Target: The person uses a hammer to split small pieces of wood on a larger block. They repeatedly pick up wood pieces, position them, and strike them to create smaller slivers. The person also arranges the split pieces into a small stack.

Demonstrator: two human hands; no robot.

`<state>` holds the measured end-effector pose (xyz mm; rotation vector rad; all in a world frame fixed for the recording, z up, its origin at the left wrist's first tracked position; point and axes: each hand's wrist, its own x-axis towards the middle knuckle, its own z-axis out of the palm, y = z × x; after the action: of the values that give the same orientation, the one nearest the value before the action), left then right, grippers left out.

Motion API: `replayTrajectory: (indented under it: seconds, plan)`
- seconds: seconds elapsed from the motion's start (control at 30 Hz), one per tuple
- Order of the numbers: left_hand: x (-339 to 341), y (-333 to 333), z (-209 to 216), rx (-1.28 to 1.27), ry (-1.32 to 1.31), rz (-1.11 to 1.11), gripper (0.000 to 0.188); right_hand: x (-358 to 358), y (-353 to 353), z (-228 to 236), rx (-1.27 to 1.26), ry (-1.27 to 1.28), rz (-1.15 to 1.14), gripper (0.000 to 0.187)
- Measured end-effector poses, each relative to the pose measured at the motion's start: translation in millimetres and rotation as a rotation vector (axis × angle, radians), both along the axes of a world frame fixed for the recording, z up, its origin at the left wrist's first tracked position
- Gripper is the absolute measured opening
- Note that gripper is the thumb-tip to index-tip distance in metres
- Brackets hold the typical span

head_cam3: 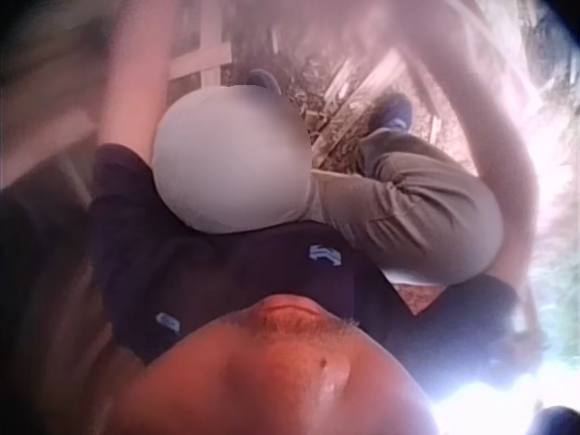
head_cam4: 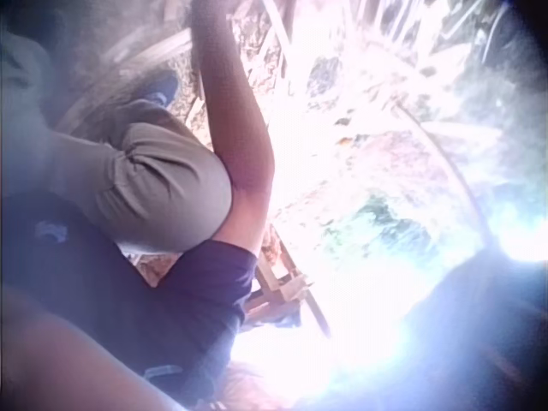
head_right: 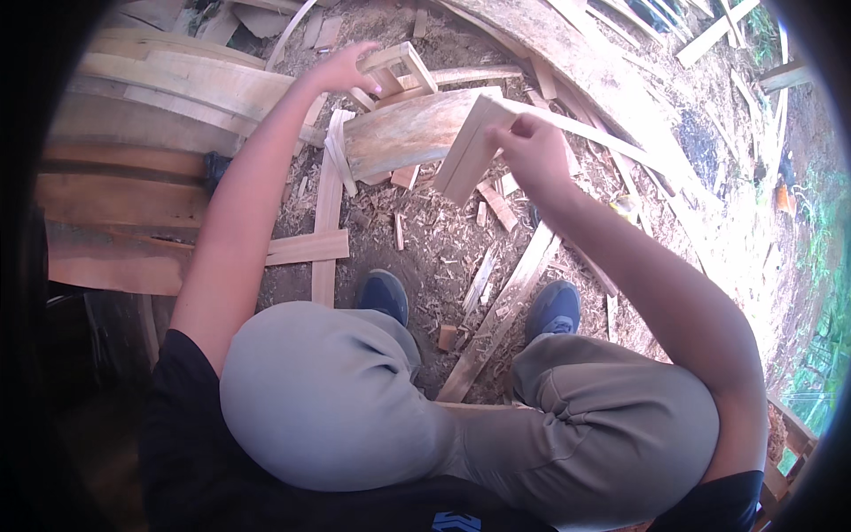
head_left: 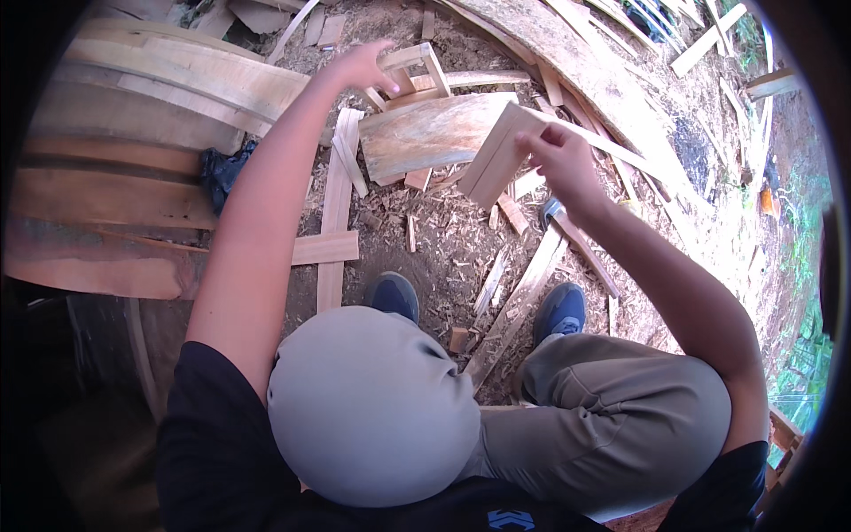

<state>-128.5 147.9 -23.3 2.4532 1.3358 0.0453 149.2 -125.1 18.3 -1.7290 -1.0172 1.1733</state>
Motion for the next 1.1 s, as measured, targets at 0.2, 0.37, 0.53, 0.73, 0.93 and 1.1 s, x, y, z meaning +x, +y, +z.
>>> replayTrajectory:
  seconds: [0.2,0.37,0.53,0.73,0.93,1.1]
  plan:
    - [35,-28,19,0.143,0.194,0.165,0.042,1,-20,-28,-0.005,-0.051,0.034,0.029]
    - [37,-69,65,0.300,0.009,0.258,0.040,6,-34,-40,-0.047,-0.090,-0.073,0.028]
    - [42,-151,31,0.610,-0.387,0.057,0.041,20,-31,-45,0.109,-0.254,-0.296,0.027]
    - [14,-206,-28,0.463,-0.287,-0.124,0.061,32,-25,-37,0.174,-0.261,-0.401,0.028]
    - [34,-216,-19,0.388,-0.284,-0.008,0.056,44,-22,-59,0.040,-0.207,-0.400,0.025]
    - [51,-195,-18,0.217,-0.246,0.226,0.061,37,-11,-47,-0.185,0.118,-0.193,0.023]
